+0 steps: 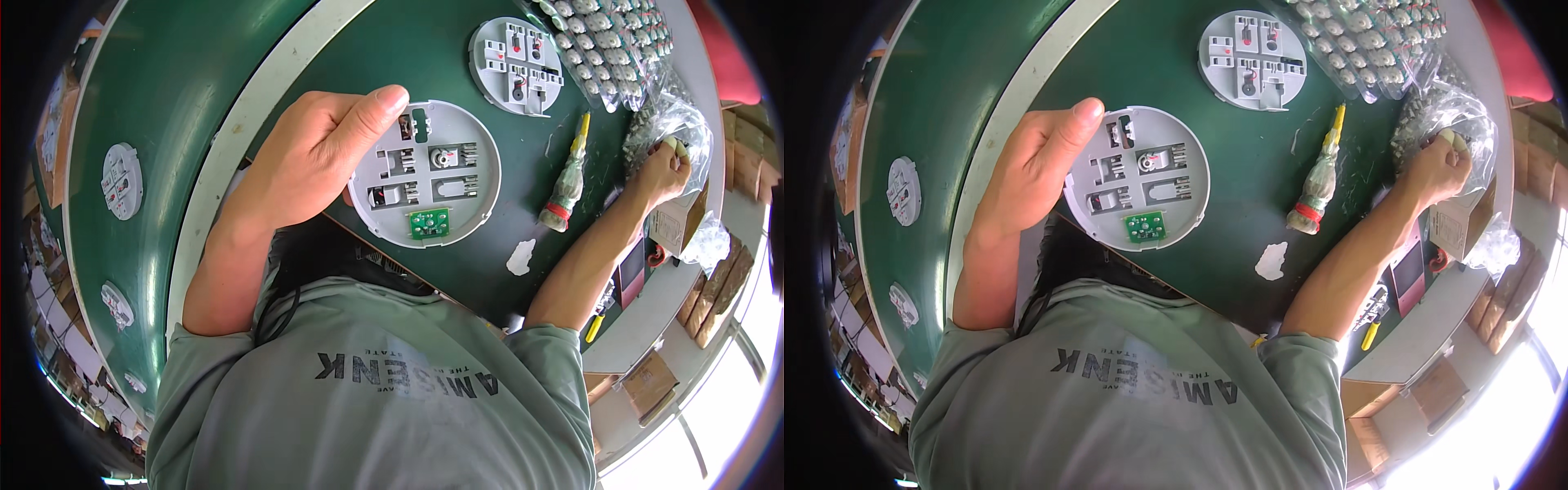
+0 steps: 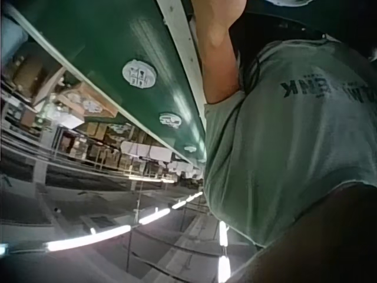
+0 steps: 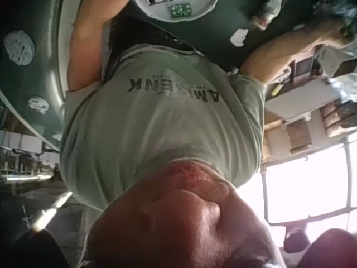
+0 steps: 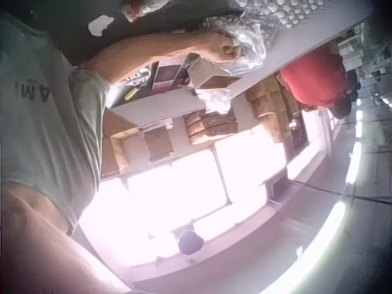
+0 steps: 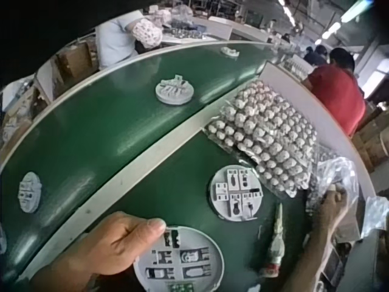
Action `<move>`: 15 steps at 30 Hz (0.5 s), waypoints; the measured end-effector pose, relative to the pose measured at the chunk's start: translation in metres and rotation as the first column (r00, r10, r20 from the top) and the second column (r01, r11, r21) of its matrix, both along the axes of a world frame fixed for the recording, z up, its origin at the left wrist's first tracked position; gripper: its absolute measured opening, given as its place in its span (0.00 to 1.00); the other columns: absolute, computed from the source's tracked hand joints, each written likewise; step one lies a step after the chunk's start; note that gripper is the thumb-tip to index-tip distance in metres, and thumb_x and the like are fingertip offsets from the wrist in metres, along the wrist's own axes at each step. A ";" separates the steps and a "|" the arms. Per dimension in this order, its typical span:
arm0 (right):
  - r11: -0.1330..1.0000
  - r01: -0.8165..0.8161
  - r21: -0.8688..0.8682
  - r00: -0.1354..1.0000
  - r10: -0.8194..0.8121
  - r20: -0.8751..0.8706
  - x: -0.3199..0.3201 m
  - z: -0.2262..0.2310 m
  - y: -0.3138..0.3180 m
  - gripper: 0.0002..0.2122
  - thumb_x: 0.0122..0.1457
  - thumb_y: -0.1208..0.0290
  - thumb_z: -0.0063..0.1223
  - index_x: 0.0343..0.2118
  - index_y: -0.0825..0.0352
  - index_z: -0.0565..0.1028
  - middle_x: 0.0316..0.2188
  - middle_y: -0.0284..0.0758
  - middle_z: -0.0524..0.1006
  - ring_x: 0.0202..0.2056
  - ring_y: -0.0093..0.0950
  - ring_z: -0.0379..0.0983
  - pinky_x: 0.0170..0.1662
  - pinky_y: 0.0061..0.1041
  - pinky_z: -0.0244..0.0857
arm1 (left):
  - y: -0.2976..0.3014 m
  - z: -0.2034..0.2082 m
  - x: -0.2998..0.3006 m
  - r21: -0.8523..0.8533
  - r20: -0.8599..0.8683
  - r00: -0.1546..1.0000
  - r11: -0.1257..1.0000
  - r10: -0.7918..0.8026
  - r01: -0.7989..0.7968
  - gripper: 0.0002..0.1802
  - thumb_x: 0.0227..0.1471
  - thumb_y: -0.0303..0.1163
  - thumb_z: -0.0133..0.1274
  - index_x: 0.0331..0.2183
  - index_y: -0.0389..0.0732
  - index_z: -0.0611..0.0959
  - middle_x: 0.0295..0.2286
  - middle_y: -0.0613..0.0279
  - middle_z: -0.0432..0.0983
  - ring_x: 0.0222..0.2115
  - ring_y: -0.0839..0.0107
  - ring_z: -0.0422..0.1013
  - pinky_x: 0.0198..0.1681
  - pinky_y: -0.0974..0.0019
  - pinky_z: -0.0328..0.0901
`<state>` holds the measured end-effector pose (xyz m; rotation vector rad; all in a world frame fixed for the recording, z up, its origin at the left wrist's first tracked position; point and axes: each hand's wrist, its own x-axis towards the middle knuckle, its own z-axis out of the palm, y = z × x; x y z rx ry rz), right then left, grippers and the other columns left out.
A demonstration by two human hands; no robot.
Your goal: Assembling small electronic components onto a circular plate and applying adhesive using a dispenser.
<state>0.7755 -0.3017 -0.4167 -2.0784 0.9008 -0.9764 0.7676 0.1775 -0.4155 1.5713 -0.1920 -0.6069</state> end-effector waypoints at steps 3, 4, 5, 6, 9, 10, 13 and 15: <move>1.000 -0.008 0.005 1.000 0.008 -0.002 0.000 -0.001 -0.005 0.12 0.63 0.75 0.63 0.47 0.72 0.76 0.31 0.37 0.82 0.31 0.25 0.77 0.34 0.23 0.71 | 0.000 -0.006 0.001 0.010 -0.012 1.000 1.000 -0.014 0.014 0.37 0.75 0.53 0.45 0.18 0.37 0.74 0.13 0.72 0.60 0.16 0.80 0.57 0.21 0.66 0.55; 1.000 -0.007 0.005 1.000 0.007 -0.001 0.000 0.000 -0.007 0.12 0.63 0.75 0.63 0.47 0.72 0.76 0.31 0.37 0.82 0.31 0.25 0.77 0.34 0.23 0.71 | -0.001 -0.007 0.001 0.014 -0.016 1.000 1.000 -0.025 0.025 0.37 0.75 0.54 0.45 0.18 0.37 0.74 0.13 0.71 0.60 0.16 0.80 0.59 0.20 0.66 0.56; 1.000 -0.007 0.005 1.000 0.007 -0.001 0.000 0.000 -0.008 0.12 0.63 0.75 0.63 0.47 0.72 0.76 0.32 0.37 0.82 0.31 0.26 0.77 0.34 0.23 0.71 | 0.000 -0.005 0.002 0.019 -0.018 1.000 1.000 -0.018 0.018 0.37 0.75 0.54 0.45 0.18 0.37 0.74 0.13 0.71 0.60 0.16 0.80 0.59 0.20 0.66 0.56; 1.000 -0.013 0.009 1.000 0.013 -0.002 -0.001 -0.002 -0.009 0.12 0.63 0.75 0.63 0.47 0.72 0.76 0.32 0.37 0.82 0.31 0.26 0.77 0.34 0.23 0.71 | 0.000 0.000 0.004 0.022 -0.042 0.999 0.999 -0.034 0.035 0.36 0.75 0.53 0.45 0.18 0.38 0.72 0.14 0.73 0.60 0.18 0.81 0.57 0.22 0.67 0.55; 1.000 0.004 -0.010 1.000 -0.003 0.022 -0.002 -0.006 -0.009 0.13 0.62 0.73 0.61 0.48 0.73 0.78 0.30 0.37 0.81 0.29 0.26 0.75 0.32 0.26 0.70 | 0.000 0.005 0.007 0.026 -0.089 0.994 0.998 -0.062 0.064 0.35 0.75 0.51 0.45 0.19 0.39 0.69 0.18 0.77 0.59 0.22 0.82 0.53 0.25 0.67 0.52; 1.000 -0.002 -0.007 1.000 0.002 0.024 -0.002 -0.006 -0.010 0.13 0.62 0.73 0.61 0.48 0.73 0.78 0.30 0.37 0.81 0.29 0.26 0.75 0.32 0.26 0.70 | 0.000 0.004 0.008 0.017 -0.083 0.995 0.998 -0.061 0.062 0.36 0.75 0.53 0.45 0.19 0.38 0.72 0.16 0.74 0.62 0.20 0.81 0.58 0.23 0.68 0.56; 1.000 -0.001 0.029 1.000 0.000 0.025 -0.001 -0.005 -0.015 0.12 0.62 0.76 0.63 0.47 0.71 0.77 0.31 0.36 0.82 0.31 0.25 0.77 0.33 0.22 0.71 | -0.002 0.000 0.008 0.002 -0.064 0.996 0.998 -0.055 0.055 0.38 0.74 0.55 0.46 0.19 0.36 0.77 0.13 0.68 0.69 0.15 0.79 0.68 0.19 0.68 0.62; 1.000 0.010 0.023 1.000 -0.010 0.007 0.002 -0.009 -0.016 0.12 0.63 0.74 0.63 0.47 0.71 0.77 0.32 0.37 0.82 0.31 0.26 0.77 0.34 0.23 0.72 | -0.003 -0.002 0.007 -0.035 -0.054 0.998 0.999 -0.034 0.032 0.37 0.74 0.54 0.46 0.21 0.35 0.79 0.14 0.68 0.70 0.16 0.79 0.68 0.19 0.67 0.63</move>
